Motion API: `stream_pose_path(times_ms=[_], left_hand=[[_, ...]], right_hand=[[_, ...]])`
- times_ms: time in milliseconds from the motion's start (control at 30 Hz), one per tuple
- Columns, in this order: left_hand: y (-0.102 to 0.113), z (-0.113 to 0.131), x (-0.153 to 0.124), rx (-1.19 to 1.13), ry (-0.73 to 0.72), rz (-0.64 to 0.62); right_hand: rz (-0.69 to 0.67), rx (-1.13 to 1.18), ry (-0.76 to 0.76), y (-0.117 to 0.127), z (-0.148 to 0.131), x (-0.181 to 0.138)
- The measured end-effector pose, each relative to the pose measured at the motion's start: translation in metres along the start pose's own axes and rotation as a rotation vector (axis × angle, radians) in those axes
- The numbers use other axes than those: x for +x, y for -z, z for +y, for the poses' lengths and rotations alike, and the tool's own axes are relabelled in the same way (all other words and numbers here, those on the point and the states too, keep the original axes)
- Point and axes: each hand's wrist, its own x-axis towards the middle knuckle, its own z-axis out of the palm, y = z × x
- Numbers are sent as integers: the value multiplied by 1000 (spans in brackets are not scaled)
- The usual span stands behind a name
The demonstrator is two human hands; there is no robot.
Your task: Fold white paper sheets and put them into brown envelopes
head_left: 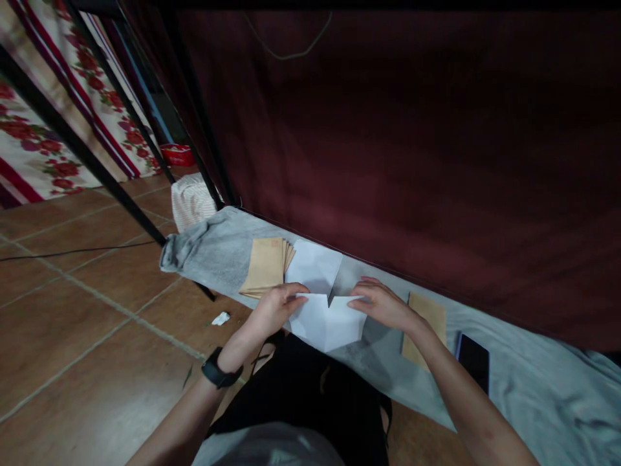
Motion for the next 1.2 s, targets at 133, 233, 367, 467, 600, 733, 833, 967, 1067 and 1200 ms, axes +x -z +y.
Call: stream_pose_path(times_ms=[133,233,367,467,600,733,833,967,1067,1200], left_hand=[[-5,-6,4,-107,73,48],[-16,-9,10,-229,127,79],[-39,-13,20,-460,246,59],[-61,-16,26,-564,290,84],[-90,-22,30,-654,332,90],[-114,-34,35,-640,379,107],[-126,-42,41,-623,400,109],[-137,-49,47,-589,415,85],[-147,-53,50,-547,431,79],[-164,-58,53,-483,472,99]], right_hand=[[26,-12,-55,9,-7,0],[-1,3,-129,10,-3,-2],[-13,-19,-231,12,12,-4],[-15,-41,-286,16,26,-4],[-27,-78,-329,19,43,-2],[-69,-140,-361,16,57,-1],[-104,-176,-384,11,65,-1],[-137,-217,-397,1,79,-2],[-128,-289,-394,-7,92,-2],[-86,-330,-372,-15,105,-1]])
